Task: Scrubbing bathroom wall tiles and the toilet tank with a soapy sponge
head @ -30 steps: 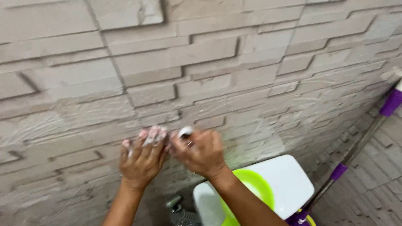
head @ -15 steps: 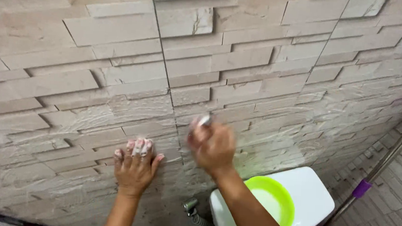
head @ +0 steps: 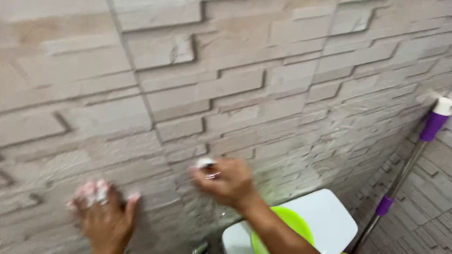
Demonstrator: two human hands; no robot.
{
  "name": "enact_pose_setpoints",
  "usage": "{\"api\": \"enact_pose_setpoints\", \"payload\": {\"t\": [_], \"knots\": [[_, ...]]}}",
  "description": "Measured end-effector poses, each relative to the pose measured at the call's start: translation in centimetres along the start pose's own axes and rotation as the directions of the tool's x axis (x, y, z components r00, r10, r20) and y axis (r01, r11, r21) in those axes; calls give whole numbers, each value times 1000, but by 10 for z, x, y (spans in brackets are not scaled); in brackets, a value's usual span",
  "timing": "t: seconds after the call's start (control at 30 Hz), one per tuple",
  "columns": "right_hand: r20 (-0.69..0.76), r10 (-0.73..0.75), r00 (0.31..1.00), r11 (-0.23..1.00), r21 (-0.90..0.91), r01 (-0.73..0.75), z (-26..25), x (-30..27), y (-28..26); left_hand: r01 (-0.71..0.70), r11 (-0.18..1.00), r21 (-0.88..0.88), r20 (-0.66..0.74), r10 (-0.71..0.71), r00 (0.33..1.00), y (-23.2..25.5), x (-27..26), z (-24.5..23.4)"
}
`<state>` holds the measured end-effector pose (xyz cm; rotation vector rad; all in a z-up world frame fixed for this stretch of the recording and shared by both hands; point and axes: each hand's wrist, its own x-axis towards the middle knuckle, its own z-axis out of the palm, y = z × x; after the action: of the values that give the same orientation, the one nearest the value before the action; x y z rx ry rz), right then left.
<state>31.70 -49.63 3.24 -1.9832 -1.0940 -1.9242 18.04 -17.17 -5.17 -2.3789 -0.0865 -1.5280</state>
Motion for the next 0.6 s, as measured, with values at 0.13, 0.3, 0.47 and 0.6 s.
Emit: {"api": "enact_pose_setpoints", "payload": {"t": [0.13,0.3,0.47,0.6], "knots": [[-49,544,838,821,-174,-544,10,-112,150,32,994,103,35,-36,999,-23,-20,15],[-275,885,376,395,17,-918,22,-122,198,17,1000,20,-21,-17,1000,14,0,16],[147,154,977,979,109,-171,-13,-62,58,-3,989,149,-40,9,999,31,5,12],[-68,518,853,854,93,-511,16,-159,171,-74,987,143,-45,81,996,-7,-14,18]]}}
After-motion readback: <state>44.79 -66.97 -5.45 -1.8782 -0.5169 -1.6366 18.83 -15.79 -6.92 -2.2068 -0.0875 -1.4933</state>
